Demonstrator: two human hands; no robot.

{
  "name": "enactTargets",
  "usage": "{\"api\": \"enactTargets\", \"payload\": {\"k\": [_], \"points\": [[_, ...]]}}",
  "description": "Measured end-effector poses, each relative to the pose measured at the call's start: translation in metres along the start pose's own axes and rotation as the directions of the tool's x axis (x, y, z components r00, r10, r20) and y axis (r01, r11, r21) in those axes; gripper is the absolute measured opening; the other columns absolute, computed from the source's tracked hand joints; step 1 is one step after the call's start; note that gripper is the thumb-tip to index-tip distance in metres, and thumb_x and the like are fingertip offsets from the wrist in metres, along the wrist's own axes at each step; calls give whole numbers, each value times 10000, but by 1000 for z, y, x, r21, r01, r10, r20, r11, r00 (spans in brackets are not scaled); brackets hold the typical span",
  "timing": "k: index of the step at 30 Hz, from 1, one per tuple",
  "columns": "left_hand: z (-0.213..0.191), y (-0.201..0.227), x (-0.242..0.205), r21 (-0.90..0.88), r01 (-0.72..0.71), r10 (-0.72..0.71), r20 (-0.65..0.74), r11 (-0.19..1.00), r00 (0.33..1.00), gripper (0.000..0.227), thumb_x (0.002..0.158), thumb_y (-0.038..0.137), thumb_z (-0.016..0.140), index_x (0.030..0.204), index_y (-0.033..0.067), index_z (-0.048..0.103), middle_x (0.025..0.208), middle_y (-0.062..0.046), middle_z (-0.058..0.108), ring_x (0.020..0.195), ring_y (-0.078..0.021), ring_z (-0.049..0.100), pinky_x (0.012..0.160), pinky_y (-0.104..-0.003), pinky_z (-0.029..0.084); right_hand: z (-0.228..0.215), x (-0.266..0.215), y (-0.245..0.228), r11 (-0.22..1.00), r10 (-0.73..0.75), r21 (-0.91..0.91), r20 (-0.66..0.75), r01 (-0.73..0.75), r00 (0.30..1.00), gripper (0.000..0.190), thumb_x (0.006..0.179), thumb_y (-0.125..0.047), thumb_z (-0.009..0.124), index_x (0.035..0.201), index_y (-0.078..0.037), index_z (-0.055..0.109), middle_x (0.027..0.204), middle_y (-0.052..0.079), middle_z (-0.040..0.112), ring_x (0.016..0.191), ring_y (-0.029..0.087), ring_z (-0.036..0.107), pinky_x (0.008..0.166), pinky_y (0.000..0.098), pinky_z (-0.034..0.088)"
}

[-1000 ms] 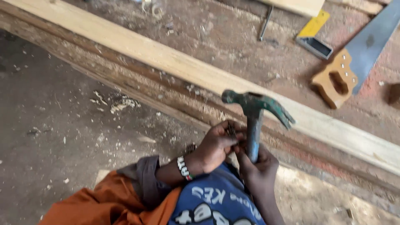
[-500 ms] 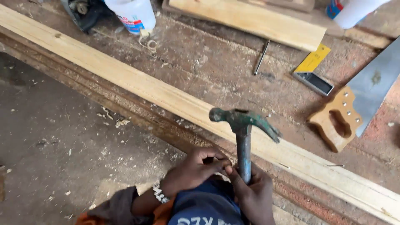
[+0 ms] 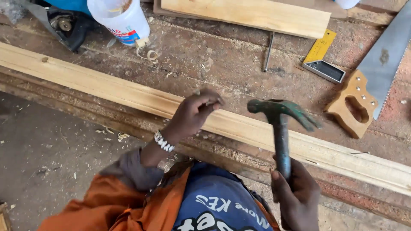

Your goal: Hammering nails into a wooden plank and applying wood filler or glue to the surface.

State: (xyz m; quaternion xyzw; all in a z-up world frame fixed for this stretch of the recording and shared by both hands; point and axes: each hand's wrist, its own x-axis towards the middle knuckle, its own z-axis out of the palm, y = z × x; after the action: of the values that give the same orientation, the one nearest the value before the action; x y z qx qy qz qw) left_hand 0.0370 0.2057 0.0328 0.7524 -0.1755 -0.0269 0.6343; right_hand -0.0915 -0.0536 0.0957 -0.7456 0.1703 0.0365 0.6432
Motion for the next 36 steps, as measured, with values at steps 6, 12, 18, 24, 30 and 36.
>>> {"api": "enactTargets", "payload": {"k": [6, 12, 18, 24, 30, 36], "points": [[-16, -44, 17, 160, -60, 51, 60, 985, 997, 168, 981, 137, 638, 1026, 53, 776, 1053, -34, 766, 898, -194, 749, 755, -303, 547, 40, -28, -28, 973, -181, 131, -61, 188, 982, 396, 926, -252, 588, 1173, 57, 569, 569, 99, 458, 356, 120, 358, 327, 221, 217], [-17, -45, 23, 212, -125, 113, 70, 969, 991, 121, 946, 73, 692, 1019, 85, 788, 956, -9, 799, 672, -157, 699, 628, -312, 566, 56, -38, 3, 987, -149, 27, -243, 160, 958, 639, 905, -162, 619, 1507, 18, 499, 610, 143, 511, 362, 144, 403, 351, 222, 284], [-17, -50, 21, 216, -135, 118, 91, 967, 989, 134, 957, 102, 675, 1018, 101, 794, 992, -1, 805, 596, -151, 668, 601, -323, 544, 61, -40, -6, 995, -88, 26, -198, 95, 976, 619, 911, -177, 606, 1498, 1, 525, 633, 154, 529, 335, 177, 419, 323, 232, 286], [-15, -53, 20, 221, -117, 100, 86, 968, 991, 142, 935, 62, 675, 1018, 95, 786, 1002, -10, 804, 784, -210, 751, 669, -360, 578, 58, -33, -11, 995, -95, 15, -162, 98, 982, 642, 909, -149, 607, 1521, 11, 502, 646, 165, 554, 341, 188, 422, 350, 234, 305], [-16, -53, 19, 214, -131, 120, 65, 968, 991, 212, 926, 20, 675, 1036, 146, 805, 1009, 16, 809, 587, -156, 671, 614, -328, 554, 59, -24, -18, 998, -45, -56, -142, 37, 989, 669, 935, -132, 585, 1579, -8, 449, 684, 185, 592, 358, 195, 393, 357, 256, 298], [-14, -53, 15, 268, -155, 139, 76, 951, 987, 246, 904, 2, 631, 1022, 123, 809, 929, 15, 820, 394, -132, 551, 944, -449, 580, 52, -26, -40, 985, -86, -157, -137, 64, 987, 622, 949, -134, 565, 1557, -27, 488, 715, 199, 588, 364, 188, 396, 355, 249, 269]]}}
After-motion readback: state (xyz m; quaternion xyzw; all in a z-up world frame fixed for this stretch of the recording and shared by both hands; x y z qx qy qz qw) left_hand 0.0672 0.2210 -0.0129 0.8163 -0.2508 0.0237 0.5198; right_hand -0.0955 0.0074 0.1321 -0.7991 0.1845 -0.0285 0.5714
